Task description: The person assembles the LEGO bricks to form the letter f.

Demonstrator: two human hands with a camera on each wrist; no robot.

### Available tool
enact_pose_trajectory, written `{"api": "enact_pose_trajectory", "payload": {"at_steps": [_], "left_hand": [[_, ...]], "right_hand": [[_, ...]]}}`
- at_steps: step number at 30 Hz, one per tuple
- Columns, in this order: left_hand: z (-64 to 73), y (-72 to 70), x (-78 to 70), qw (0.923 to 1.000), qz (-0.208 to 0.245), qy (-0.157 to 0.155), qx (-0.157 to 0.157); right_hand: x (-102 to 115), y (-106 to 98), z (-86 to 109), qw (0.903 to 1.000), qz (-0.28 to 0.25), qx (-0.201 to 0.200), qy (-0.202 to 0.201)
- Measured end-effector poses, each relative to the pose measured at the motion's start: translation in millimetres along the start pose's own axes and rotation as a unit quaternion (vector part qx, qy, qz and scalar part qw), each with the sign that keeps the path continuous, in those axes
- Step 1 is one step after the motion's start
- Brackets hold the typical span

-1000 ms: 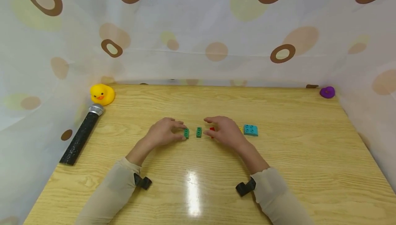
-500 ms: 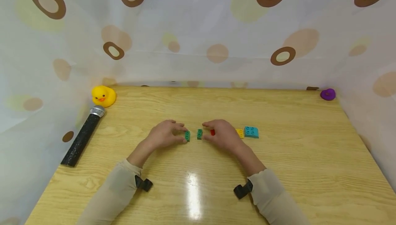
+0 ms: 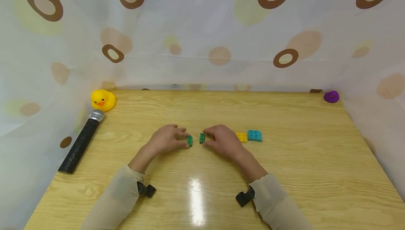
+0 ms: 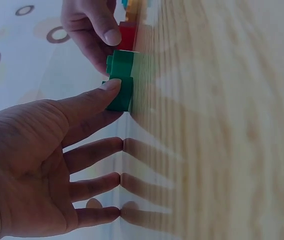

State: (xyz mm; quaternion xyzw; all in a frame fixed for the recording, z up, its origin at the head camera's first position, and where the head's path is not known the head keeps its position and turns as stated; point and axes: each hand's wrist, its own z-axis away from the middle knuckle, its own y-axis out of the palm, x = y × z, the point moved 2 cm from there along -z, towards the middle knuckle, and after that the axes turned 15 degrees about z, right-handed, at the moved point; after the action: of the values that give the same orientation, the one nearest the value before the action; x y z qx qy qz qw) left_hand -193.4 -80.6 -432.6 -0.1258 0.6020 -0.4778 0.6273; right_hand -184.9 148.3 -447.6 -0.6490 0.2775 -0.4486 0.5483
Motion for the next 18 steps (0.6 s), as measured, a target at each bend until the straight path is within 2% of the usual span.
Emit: {"api": "enact_pose_trajectory", "payload": {"at_steps": [18], "left_hand": [[-0.3, 0.8, 1.6, 1.0, 0.003, 0.0, -0.002]], "right_hand": [[4.3, 3.9, -4.5, 0.9997, 0.025, -0.005, -0.003]]}}
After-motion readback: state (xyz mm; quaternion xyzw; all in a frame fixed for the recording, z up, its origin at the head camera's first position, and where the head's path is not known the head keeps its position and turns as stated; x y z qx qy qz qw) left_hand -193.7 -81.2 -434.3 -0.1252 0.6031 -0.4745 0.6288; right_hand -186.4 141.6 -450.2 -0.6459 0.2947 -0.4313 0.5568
